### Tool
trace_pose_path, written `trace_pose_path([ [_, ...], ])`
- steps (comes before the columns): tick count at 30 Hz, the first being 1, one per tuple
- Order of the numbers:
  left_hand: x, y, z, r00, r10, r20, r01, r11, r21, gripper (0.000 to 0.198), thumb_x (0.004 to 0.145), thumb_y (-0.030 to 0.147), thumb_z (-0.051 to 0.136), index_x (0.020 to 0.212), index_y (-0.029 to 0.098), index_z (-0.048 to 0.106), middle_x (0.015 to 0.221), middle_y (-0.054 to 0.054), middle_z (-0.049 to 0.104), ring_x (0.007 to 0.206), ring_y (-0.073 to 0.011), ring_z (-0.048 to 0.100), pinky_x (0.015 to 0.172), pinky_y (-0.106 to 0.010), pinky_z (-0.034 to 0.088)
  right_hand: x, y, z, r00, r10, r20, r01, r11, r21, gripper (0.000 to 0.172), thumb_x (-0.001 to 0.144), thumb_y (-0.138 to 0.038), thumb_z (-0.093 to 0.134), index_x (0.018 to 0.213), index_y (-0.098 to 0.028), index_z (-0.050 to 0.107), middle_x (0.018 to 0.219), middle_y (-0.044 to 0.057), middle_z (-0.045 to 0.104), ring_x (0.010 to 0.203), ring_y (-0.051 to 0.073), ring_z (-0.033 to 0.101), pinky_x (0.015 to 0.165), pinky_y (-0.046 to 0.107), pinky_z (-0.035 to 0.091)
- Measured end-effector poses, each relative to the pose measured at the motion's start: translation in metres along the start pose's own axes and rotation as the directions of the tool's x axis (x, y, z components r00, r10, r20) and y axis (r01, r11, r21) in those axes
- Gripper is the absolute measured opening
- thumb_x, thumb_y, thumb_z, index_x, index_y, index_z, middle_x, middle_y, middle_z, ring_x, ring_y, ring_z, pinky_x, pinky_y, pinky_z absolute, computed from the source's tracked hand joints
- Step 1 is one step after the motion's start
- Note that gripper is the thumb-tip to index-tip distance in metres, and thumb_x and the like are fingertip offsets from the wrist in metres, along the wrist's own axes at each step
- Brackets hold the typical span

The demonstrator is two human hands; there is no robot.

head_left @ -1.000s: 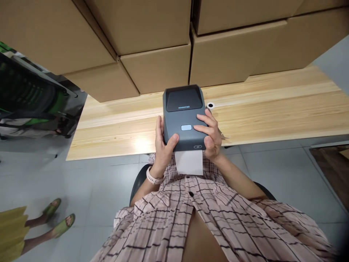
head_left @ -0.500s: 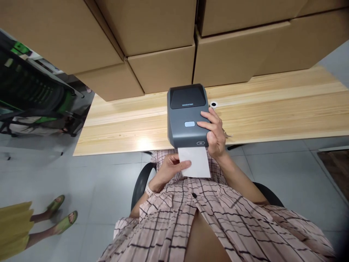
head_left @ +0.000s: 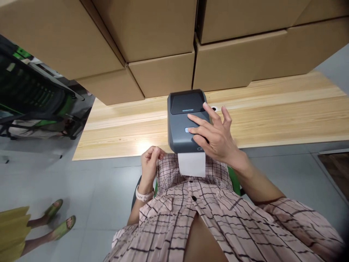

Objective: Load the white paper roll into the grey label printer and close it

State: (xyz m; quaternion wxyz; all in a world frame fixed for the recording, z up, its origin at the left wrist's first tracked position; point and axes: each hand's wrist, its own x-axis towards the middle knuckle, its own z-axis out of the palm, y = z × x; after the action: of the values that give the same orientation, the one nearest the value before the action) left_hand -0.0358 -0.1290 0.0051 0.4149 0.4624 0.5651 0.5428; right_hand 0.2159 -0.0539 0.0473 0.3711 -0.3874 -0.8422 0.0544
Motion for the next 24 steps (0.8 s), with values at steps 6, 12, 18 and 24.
trace_pose_path([
  [6, 0.011, 0.003, 0.025, 0.968, 0.242, -0.064, -0.241, 0.97, 0.026, 0.039, 0.097, 0.051, 0.067, 0.127, 0.027, 0.072, 0.135, -0.009, 0.072, 0.121, -0.0248, 0.069, 0.101, -0.039, 0.059, -0.015, 0.011, 0.009, 0.998, 0.036, -0.051, -0.032, 0.996, 0.083, 0.03, 0.107, -0.038, 0.048, 0.122, -0.037, 0.074, 0.161, -0.005, 0.057, 0.164, 0.033, 0.031, 0.132, 0.074, 0.014],
  [12, 0.001, -0.009, 0.047, 0.981, 0.183, 0.071, -0.177, 0.981, -0.085, 0.066, 0.101, 0.055, 0.06, 0.162, 0.031, 0.045, 0.171, -0.007, 0.045, 0.161, -0.0312, 0.039, 0.131, -0.047, 0.04, -0.059, 0.019, 0.037, 0.903, 0.358, -0.236, -0.244, 0.882, 0.404, 0.055, 0.112, -0.047, 0.03, 0.164, -0.035, 0.042, 0.172, 0.003, 0.043, 0.163, 0.026, 0.033, 0.133, 0.058, 0.033],
  [18, -0.005, -0.02, 0.053, 0.962, 0.263, 0.072, -0.259, 0.964, -0.061, 0.066, 0.105, 0.052, 0.053, 0.166, 0.033, 0.038, 0.179, -0.004, 0.03, 0.167, -0.0296, 0.023, 0.139, -0.046, 0.024, -0.066, 0.012, 0.047, 0.897, 0.41, -0.162, -0.291, 0.826, 0.482, 0.06, 0.111, -0.057, 0.026, 0.168, -0.038, 0.036, 0.174, -0.002, 0.039, 0.165, 0.027, 0.029, 0.136, 0.057, 0.027],
  [24, -0.006, -0.027, 0.059, 0.94, 0.34, 0.023, -0.34, 0.94, -0.017, 0.064, 0.107, 0.052, 0.05, 0.167, 0.034, 0.037, 0.177, -0.005, 0.035, 0.165, -0.0286, 0.031, 0.136, -0.044, 0.028, -0.063, 0.001, 0.05, 0.88, 0.462, -0.108, -0.335, 0.766, 0.549, 0.071, 0.108, -0.066, 0.028, 0.172, -0.038, 0.022, 0.179, -0.003, 0.025, 0.166, 0.028, 0.024, 0.136, 0.055, 0.028],
])
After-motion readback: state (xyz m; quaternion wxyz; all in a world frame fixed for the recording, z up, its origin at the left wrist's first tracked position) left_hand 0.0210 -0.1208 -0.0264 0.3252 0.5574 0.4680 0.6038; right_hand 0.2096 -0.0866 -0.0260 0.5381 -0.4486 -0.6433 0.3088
